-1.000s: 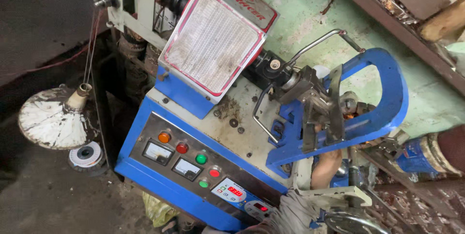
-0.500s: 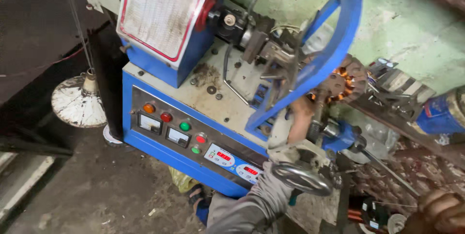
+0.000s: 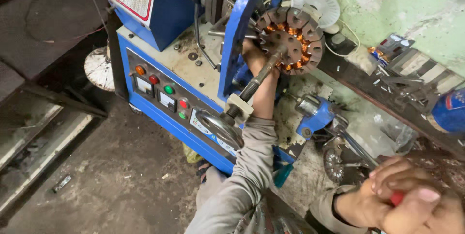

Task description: The person operates a blue motor winding machine to wrap copper wire around a stator core. They manually guide the wire into the slots, use a red-handled tool to press the wire down, and periodically rotate the stator to access different sections. The process involves repetitive winding and manual adjustments to ensure the wire is seated correctly.

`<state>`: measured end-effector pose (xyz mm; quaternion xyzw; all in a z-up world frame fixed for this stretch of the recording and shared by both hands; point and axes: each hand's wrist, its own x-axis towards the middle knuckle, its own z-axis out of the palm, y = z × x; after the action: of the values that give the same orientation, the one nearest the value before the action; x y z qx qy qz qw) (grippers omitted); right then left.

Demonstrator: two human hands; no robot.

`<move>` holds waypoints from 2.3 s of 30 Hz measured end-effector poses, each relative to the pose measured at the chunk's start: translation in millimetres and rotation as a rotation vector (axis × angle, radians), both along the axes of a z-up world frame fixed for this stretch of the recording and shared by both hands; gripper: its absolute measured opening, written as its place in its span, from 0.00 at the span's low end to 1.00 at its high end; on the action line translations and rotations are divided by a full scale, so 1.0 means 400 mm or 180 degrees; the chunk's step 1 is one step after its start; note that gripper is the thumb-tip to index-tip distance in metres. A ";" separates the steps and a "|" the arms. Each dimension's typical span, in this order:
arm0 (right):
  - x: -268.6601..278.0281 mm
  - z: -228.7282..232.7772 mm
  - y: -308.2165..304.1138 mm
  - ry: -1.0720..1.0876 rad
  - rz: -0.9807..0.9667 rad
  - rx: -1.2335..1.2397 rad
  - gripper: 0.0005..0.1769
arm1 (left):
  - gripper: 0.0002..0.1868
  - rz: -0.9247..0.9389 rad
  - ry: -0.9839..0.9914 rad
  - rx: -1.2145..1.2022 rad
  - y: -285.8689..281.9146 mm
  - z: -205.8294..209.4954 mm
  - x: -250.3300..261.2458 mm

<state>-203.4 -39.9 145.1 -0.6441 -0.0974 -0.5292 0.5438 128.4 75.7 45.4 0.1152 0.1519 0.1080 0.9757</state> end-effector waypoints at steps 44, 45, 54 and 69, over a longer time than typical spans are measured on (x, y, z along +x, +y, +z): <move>-0.140 -0.289 -0.289 -0.0198 -0.0424 -0.0316 0.21 | 0.15 0.0325 -0.0702 0.0924 -0.142 -0.124 -0.127; -0.130 -0.280 -0.282 -0.0272 -0.0256 -0.0298 0.20 | 0.15 0.0291 -0.0729 0.0901 -0.136 -0.122 -0.132; -0.053 -0.059 -0.098 0.0145 -0.0742 -0.1204 0.12 | 0.17 0.0216 -0.0678 0.0865 -0.085 -0.033 -0.196; 0.456 0.359 0.346 0.1351 -0.1086 -0.5709 0.15 | 0.17 0.0224 -0.1026 0.0648 -0.095 -0.035 -0.210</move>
<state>-21.2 98.4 288.6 -0.9115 -0.2720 -0.2005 -0.2346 44.3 37.7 31.5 0.1892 -0.0140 0.1740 0.9663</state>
